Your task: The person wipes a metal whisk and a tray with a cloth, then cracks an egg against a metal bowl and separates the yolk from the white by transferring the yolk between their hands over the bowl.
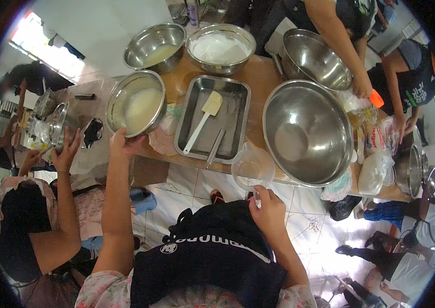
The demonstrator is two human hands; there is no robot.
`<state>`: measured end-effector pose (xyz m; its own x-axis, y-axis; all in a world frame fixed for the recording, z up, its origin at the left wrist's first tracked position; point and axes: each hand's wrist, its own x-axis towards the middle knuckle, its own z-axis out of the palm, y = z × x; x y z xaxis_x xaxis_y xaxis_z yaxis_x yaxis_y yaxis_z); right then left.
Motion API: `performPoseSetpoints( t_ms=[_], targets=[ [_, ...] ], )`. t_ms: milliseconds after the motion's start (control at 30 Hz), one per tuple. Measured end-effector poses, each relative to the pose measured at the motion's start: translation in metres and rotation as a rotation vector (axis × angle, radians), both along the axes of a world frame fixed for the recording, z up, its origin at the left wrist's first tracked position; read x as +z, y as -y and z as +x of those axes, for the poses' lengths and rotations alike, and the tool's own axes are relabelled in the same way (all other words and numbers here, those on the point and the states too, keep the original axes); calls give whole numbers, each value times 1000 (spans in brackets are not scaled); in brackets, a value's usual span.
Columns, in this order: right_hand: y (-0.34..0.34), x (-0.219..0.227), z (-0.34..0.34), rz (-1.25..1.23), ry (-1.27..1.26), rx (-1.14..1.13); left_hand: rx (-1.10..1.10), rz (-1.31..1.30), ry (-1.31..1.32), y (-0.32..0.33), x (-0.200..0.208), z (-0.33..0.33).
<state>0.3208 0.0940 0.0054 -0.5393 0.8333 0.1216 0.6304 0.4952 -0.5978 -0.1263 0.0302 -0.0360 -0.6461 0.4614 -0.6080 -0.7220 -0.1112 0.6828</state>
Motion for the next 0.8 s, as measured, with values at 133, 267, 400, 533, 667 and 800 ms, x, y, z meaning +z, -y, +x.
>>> performPoseSetpoints(
  t_ms=[133,267,400,533,667,800],
  targets=[
    [4,-3,-5,48,33,-28,48,5,-61,8,27,11],
    [0,-9,-13,47,59,-6,10,28,-138,28,50,14],
    [-6,-19,-18,71,56,12,9,12,-163,47,69,18],
    [-11,-21,-21,42,6,32,-67,8,-95,60,69,25],
    [-12,-21,-24,24,-3,30,-88,11,-67,58,61,42],
    [-21,-32,-33,70,-55,33,-88,4,-78,59,53,49]
  ],
)
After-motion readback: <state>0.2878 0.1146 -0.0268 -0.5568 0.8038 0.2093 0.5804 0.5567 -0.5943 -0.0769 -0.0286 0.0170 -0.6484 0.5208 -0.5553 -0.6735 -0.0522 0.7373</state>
